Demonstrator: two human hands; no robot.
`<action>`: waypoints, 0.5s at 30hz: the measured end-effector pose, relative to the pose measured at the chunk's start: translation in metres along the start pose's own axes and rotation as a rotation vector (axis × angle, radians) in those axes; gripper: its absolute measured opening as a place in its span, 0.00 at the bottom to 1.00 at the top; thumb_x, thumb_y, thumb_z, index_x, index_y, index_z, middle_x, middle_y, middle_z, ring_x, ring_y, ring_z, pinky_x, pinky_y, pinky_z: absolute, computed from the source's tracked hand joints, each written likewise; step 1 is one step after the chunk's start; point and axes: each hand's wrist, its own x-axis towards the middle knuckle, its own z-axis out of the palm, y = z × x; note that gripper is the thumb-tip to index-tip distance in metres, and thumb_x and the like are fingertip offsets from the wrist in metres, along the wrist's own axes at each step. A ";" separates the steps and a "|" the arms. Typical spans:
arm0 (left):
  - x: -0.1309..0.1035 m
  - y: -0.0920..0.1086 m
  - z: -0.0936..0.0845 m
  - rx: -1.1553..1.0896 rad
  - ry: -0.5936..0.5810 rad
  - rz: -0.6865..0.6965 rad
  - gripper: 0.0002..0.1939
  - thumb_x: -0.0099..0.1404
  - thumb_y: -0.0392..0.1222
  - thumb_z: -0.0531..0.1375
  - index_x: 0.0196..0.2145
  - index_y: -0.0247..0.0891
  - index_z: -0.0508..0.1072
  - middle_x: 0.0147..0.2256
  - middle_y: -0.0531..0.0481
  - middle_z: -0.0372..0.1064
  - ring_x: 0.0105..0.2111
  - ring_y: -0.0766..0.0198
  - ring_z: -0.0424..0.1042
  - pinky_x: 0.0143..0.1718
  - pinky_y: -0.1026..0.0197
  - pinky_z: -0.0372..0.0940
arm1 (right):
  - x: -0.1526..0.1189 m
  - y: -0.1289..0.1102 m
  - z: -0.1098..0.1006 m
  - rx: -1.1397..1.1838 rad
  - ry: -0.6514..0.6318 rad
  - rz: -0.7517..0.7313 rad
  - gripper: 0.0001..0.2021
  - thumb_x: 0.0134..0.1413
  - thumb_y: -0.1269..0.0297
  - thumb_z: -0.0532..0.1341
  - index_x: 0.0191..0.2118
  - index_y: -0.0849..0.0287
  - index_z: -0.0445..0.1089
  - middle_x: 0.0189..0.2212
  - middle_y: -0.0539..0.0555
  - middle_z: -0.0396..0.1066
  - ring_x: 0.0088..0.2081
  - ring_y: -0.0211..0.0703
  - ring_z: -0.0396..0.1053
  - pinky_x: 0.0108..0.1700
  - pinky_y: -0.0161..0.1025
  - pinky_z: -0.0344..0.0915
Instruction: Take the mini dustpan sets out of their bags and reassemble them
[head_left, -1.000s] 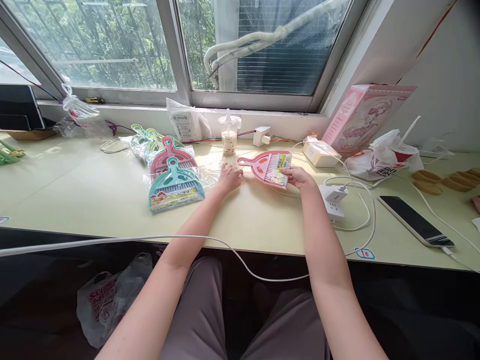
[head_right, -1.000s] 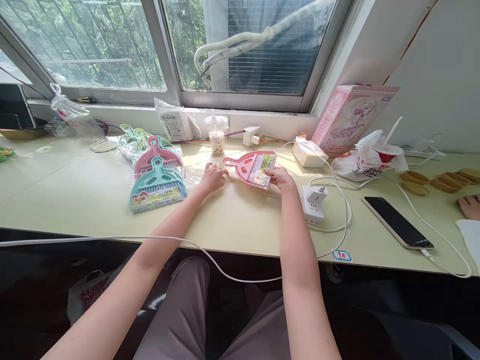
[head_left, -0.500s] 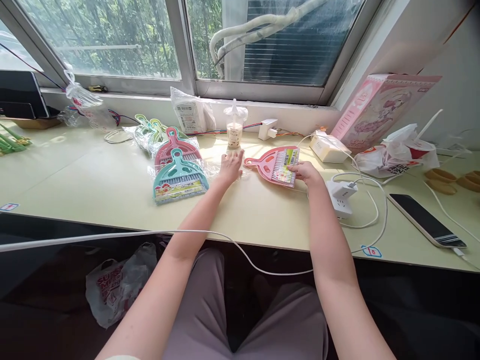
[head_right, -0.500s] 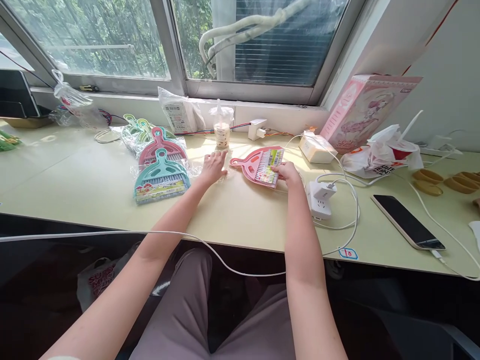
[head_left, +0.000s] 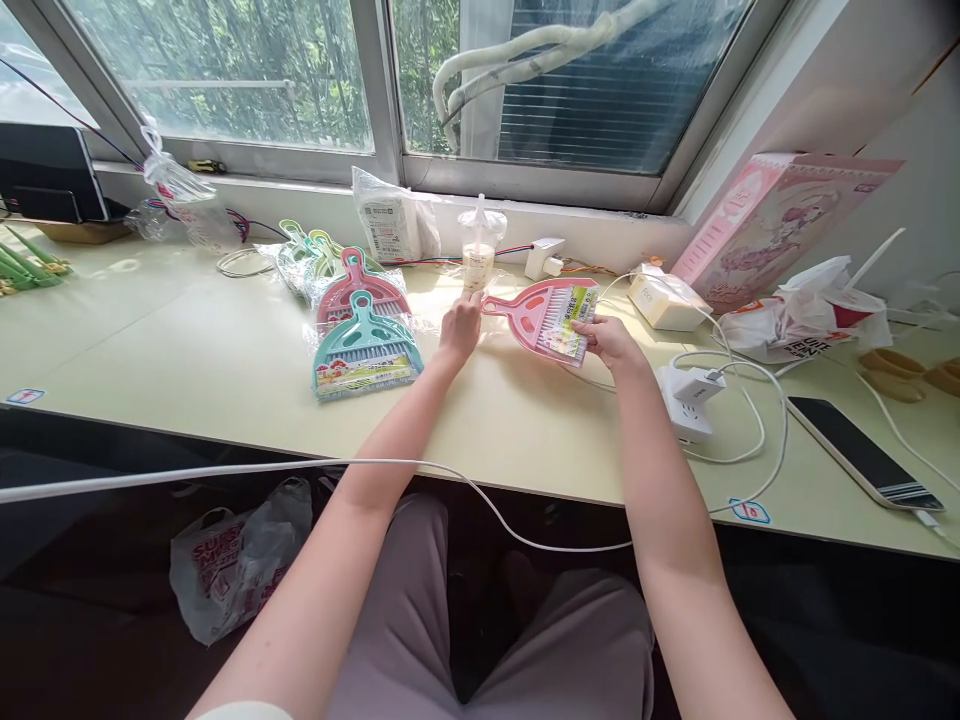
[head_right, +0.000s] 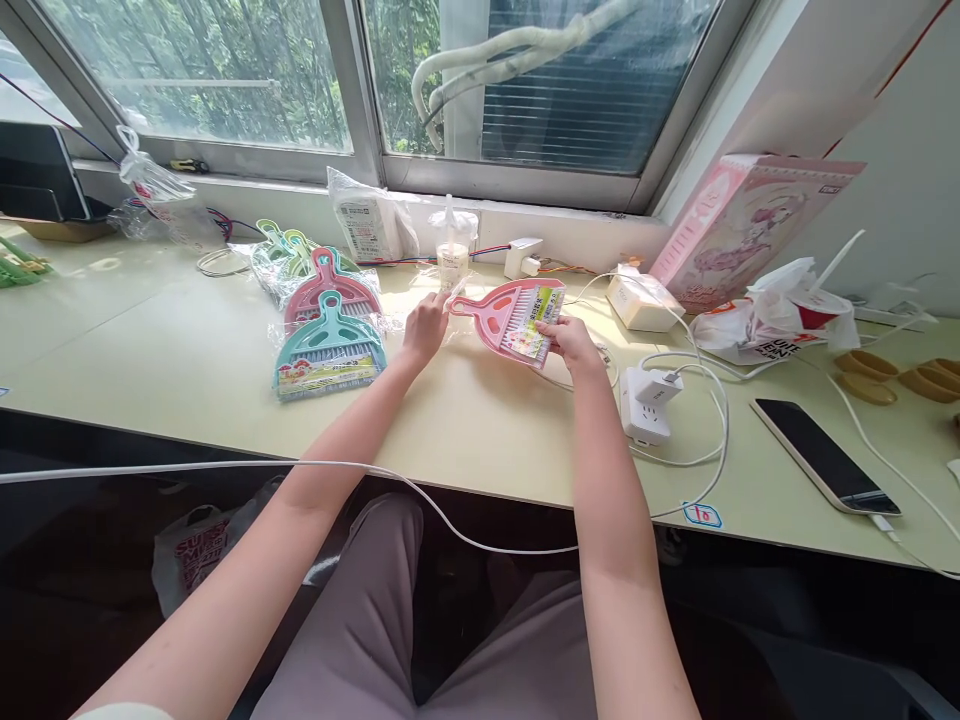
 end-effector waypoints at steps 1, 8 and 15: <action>0.000 0.000 0.000 -0.029 0.029 0.014 0.22 0.71 0.29 0.47 0.60 0.37 0.65 0.52 0.39 0.69 0.51 0.55 0.70 0.47 0.58 0.67 | -0.001 0.000 0.002 0.001 0.013 -0.018 0.07 0.45 0.79 0.69 0.32 0.65 0.75 0.30 0.56 0.78 0.30 0.41 0.76 0.35 0.39 0.76; -0.002 0.007 0.003 -0.123 0.097 0.149 0.24 0.70 0.29 0.50 0.61 0.41 0.63 0.54 0.41 0.68 0.55 0.54 0.67 0.48 0.56 0.69 | -0.001 0.002 0.015 -0.014 0.003 -0.158 0.10 0.43 0.72 0.72 0.34 0.62 0.74 0.32 0.54 0.78 0.32 0.43 0.76 0.36 0.41 0.76; -0.004 0.008 -0.005 -0.097 0.243 0.136 0.22 0.69 0.29 0.51 0.59 0.41 0.65 0.53 0.42 0.68 0.57 0.53 0.64 0.47 0.56 0.70 | -0.008 0.002 0.022 0.050 -0.142 -0.245 0.16 0.40 0.62 0.75 0.37 0.60 0.75 0.36 0.55 0.79 0.36 0.44 0.76 0.35 0.39 0.76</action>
